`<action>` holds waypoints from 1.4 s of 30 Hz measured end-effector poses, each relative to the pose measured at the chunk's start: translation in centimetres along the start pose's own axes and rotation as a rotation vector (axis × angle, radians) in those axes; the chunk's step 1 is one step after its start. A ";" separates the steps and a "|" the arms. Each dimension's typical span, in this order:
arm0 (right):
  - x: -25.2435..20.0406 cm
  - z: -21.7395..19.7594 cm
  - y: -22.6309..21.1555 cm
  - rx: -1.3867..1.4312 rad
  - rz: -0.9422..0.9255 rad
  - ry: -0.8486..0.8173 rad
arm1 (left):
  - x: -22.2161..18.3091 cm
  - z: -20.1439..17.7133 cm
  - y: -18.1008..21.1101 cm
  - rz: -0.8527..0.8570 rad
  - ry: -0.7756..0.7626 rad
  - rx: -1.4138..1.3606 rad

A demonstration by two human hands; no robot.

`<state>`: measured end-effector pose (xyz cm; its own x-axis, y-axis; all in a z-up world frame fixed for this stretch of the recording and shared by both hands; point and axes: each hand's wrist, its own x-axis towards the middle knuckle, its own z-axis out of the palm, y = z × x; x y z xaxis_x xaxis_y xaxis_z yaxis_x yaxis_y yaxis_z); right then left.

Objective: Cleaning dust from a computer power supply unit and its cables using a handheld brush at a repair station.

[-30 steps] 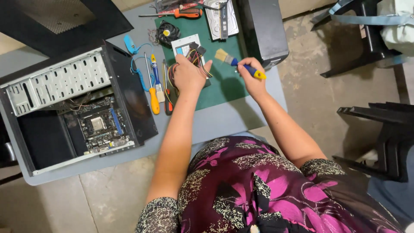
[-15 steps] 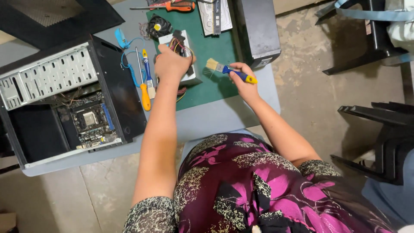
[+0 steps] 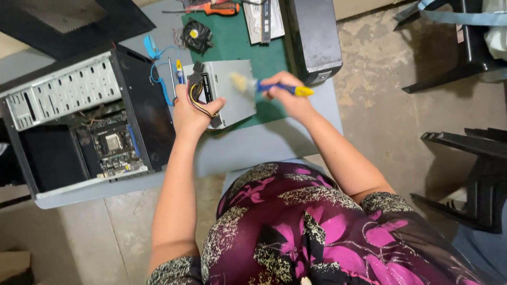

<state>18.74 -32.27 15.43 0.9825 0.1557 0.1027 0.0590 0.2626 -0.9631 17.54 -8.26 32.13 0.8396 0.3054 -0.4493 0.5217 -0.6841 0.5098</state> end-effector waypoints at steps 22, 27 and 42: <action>3.1 0.3 -3.5 -0.846 0.074 0.049 | 1.5 11.8 -16.4 0.450 0.260 0.026; 3.2 3.8 -3.8 0.004 0.178 -0.357 | 1.4 11.2 -17.7 0.291 0.169 0.033; 6.0 2.5 -4.1 -0.759 0.184 -0.095 | 1.8 10.8 -18.2 0.457 0.154 0.060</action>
<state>23.99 -30.02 20.65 0.9708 0.2237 -0.0868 0.0356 -0.4919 -0.8699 7.95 -2.42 14.10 0.9957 0.0566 -0.0731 0.0888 -0.8066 0.5843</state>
